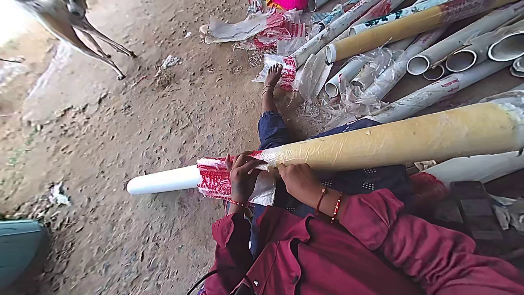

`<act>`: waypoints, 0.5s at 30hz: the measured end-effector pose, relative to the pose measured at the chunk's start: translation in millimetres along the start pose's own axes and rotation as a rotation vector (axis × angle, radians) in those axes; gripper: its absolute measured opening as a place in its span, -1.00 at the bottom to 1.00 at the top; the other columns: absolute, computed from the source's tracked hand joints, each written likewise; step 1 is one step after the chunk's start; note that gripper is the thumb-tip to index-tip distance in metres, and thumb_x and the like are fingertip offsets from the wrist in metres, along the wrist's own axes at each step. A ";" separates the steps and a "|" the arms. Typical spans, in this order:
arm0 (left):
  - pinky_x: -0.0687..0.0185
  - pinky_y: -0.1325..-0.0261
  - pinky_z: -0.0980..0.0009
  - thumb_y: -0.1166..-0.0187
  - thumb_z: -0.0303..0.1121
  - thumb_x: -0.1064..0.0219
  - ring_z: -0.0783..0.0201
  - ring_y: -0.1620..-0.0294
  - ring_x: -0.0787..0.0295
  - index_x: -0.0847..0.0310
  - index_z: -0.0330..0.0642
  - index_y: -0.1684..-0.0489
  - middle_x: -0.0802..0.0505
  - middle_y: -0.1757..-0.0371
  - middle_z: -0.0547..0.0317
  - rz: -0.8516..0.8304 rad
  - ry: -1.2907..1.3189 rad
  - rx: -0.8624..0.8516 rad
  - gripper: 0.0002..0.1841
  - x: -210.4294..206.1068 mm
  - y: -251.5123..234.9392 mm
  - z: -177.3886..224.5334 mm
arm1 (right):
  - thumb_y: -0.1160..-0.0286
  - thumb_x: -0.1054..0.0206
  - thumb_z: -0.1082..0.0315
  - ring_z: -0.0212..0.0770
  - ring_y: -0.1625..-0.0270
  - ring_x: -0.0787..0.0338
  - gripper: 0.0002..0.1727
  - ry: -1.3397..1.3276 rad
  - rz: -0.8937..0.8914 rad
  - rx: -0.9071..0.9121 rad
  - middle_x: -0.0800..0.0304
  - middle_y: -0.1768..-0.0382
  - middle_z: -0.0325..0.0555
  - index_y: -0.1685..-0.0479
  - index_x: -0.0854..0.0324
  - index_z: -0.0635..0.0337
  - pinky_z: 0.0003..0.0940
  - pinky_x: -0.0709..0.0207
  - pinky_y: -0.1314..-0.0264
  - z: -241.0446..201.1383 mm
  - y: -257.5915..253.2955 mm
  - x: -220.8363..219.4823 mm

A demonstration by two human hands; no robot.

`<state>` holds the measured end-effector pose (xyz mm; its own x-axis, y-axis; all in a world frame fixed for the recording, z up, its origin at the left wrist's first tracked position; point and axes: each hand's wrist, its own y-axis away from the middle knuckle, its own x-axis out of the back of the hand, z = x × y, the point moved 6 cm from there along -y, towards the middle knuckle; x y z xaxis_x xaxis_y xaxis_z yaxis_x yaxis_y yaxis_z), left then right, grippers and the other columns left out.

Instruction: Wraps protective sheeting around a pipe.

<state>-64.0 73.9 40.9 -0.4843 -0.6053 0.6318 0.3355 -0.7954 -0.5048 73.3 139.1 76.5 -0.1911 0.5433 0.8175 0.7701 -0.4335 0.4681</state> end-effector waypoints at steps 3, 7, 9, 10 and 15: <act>-0.07 -0.48 -0.52 -0.34 -0.42 -0.47 -0.15 -0.14 -0.82 -0.95 -0.14 0.34 -0.91 0.22 -0.03 -0.025 0.007 -0.021 -0.89 1.3 -6.4 -2.7 | -0.89 0.07 0.39 0.28 -0.25 -0.77 -0.65 -0.022 -0.045 -0.014 -0.76 -0.07 0.37 -0.25 -0.54 0.47 0.12 -0.53 -0.24 10.1 4.5 8.8; -0.38 -0.29 -0.33 -0.39 -0.26 -0.53 -0.06 -0.16 -0.83 -0.94 -0.09 0.14 -0.92 -0.12 0.00 -0.217 -0.071 -0.039 -0.80 6.9 -17.7 -3.8 | -0.65 -0.24 0.35 0.08 0.55 -0.81 -0.73 -0.047 0.845 0.059 -0.68 0.68 0.06 0.35 -0.70 0.34 -0.10 -0.53 0.53 34.2 13.1 19.8; -0.48 -0.31 -0.34 -0.44 -0.07 -0.52 -0.10 -0.29 -0.82 -0.88 -0.01 -0.18 -0.84 -0.38 0.03 -0.373 -0.174 -0.035 -0.60 12.0 -25.2 -3.2 | -0.53 -0.32 0.37 -0.01 0.57 -0.75 -0.79 0.054 1.215 0.108 -0.69 0.66 -0.03 0.42 -0.73 0.27 -0.19 -0.48 0.54 36.4 6.0 13.0; -0.48 -0.34 -0.35 -0.46 -0.01 -0.50 -0.12 -0.35 -0.80 -0.82 0.04 -0.33 -0.78 -0.47 0.04 -0.444 -0.221 -0.027 -0.52 14.4 -29.5 -1.9 | -0.52 -0.31 0.38 0.06 0.38 -0.82 -0.81 0.090 1.253 0.117 -0.79 0.51 0.01 0.38 -0.76 0.27 -0.11 -0.55 0.32 35.9 -3.7 6.8; -0.46 -0.27 -0.30 -0.45 0.04 -0.53 -0.13 -0.31 -0.79 -0.63 0.18 -0.57 -0.82 -0.43 0.11 -0.541 -0.311 -0.001 -0.37 17.1 -38.7 2.1 | -0.55 -0.24 0.51 0.36 -0.07 -0.89 -0.74 0.087 0.921 -0.037 -0.89 0.11 0.33 -0.08 -0.72 0.48 0.27 -0.56 -0.36 39.1 -52.6 8.0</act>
<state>-83.6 94.3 72.5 -0.3271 -0.0984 0.9398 0.1077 -0.9920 -0.0663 55.1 194.3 45.2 0.4408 -0.0823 0.8938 0.6210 -0.6910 -0.3699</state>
